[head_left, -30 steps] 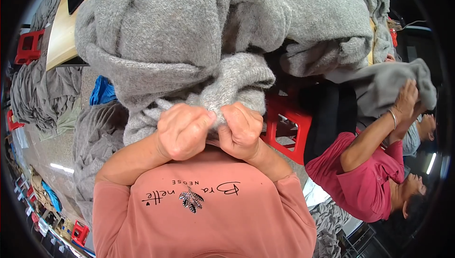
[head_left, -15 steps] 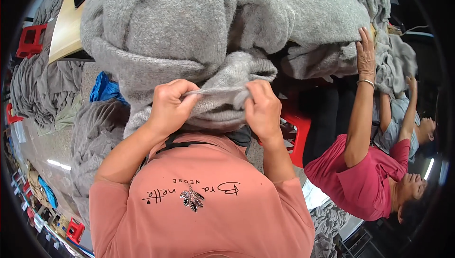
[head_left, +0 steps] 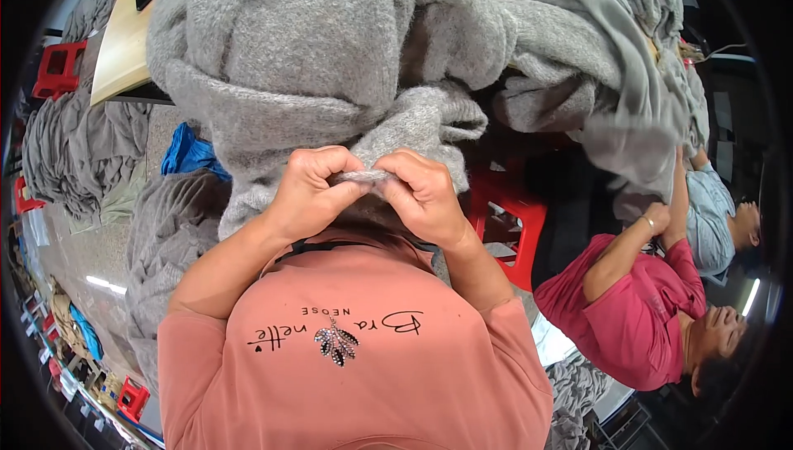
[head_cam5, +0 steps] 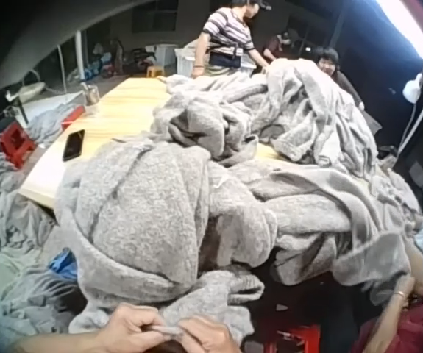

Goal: Inspecting knitted garments for defects or loose threads on a factory floor.

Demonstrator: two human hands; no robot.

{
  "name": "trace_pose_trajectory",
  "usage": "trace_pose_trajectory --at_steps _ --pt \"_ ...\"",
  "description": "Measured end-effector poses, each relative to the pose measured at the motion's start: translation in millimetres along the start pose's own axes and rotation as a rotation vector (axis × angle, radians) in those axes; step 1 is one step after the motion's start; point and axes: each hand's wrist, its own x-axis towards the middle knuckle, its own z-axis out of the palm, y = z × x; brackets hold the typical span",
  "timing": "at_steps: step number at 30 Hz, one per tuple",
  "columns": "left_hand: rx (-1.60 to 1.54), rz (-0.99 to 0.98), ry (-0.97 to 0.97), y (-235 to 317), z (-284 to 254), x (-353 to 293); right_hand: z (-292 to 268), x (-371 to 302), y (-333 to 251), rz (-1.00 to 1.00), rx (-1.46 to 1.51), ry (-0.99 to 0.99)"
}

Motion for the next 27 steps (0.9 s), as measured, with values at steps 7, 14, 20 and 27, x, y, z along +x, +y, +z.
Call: trace_pose_trajectory --at_steps 7,14,20,27 --pt "-0.036 -0.147 -0.062 0.0 4.1 0.1 1.0 -1.6 0.3 -0.229 -0.132 0.024" --pt "-0.075 -0.147 -0.039 3.2 0.2 0.7 -1.6 -2.1 4.6 -0.036 0.024 -0.044" --pt "-0.076 -0.148 -0.153 -8.8 12.6 3.6 1.9 -4.0 4.8 -0.144 -0.054 0.058" --pt "-0.587 -0.332 0.079 4.7 8.8 20.9 -27.1 -59.9 -3.4 -0.371 -0.521 0.475"
